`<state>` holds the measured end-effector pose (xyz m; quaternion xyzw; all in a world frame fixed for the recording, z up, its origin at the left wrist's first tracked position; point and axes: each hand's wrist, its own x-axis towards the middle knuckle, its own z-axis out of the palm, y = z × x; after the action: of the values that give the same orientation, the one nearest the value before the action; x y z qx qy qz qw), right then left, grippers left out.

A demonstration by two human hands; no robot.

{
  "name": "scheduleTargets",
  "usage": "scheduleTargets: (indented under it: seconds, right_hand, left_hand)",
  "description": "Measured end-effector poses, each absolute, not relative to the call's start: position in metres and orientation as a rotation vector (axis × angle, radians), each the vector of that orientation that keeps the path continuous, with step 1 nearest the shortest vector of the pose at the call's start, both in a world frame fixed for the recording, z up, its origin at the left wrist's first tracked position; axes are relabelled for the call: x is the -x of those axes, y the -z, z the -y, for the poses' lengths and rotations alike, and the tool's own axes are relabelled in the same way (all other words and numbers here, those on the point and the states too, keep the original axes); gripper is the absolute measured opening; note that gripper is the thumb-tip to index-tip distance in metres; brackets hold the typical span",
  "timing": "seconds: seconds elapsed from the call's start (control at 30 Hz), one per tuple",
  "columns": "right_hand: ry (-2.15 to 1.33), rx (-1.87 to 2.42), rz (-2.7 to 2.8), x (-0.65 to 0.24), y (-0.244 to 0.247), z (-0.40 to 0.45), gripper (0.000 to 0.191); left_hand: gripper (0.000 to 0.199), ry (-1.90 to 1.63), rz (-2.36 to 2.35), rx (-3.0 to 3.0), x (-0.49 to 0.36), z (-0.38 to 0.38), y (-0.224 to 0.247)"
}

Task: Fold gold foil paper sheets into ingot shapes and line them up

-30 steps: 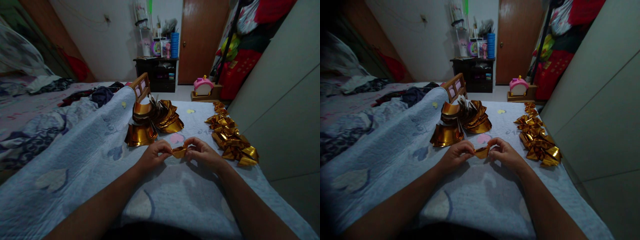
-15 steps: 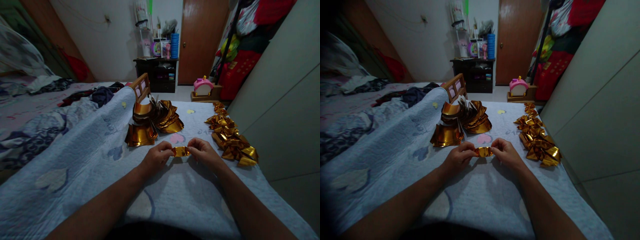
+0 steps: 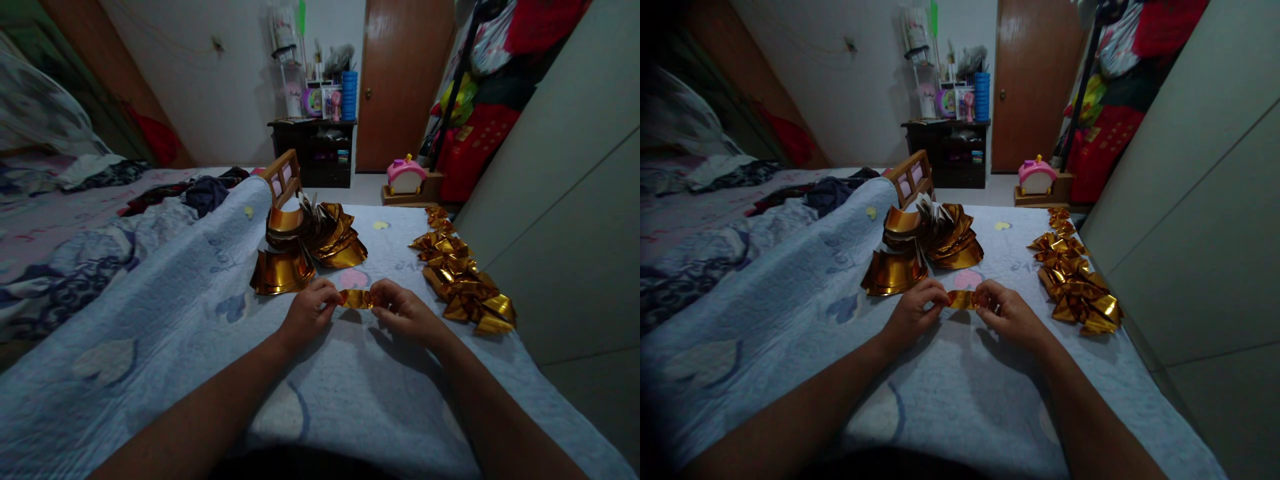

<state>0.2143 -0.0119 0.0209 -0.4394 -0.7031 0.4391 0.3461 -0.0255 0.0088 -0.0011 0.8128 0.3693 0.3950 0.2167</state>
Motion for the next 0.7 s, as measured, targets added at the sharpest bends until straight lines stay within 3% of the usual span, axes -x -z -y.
scheduleTargets:
  seconds: [0.27, 0.47, 0.7]
  right_hand:
    - [-0.781, 1.135, 1.981, -0.213, -0.02, 0.008, 0.011]
    - [-0.652, 1.193, 1.987, -0.218, -0.022, 0.008, 0.012]
    - [-0.184, 1.354, 1.807, -0.235, -0.024, 0.0, 0.01]
  left_hand:
    - [0.02, -1.04, -1.023, -2.194, 0.026, -0.01, -0.002]
    - [0.04, -1.078, -1.057, -2.165, 0.027, -0.008, -0.004]
    - [0.026, -1.089, -1.549, -2.422, 0.044, -0.019, -0.009]
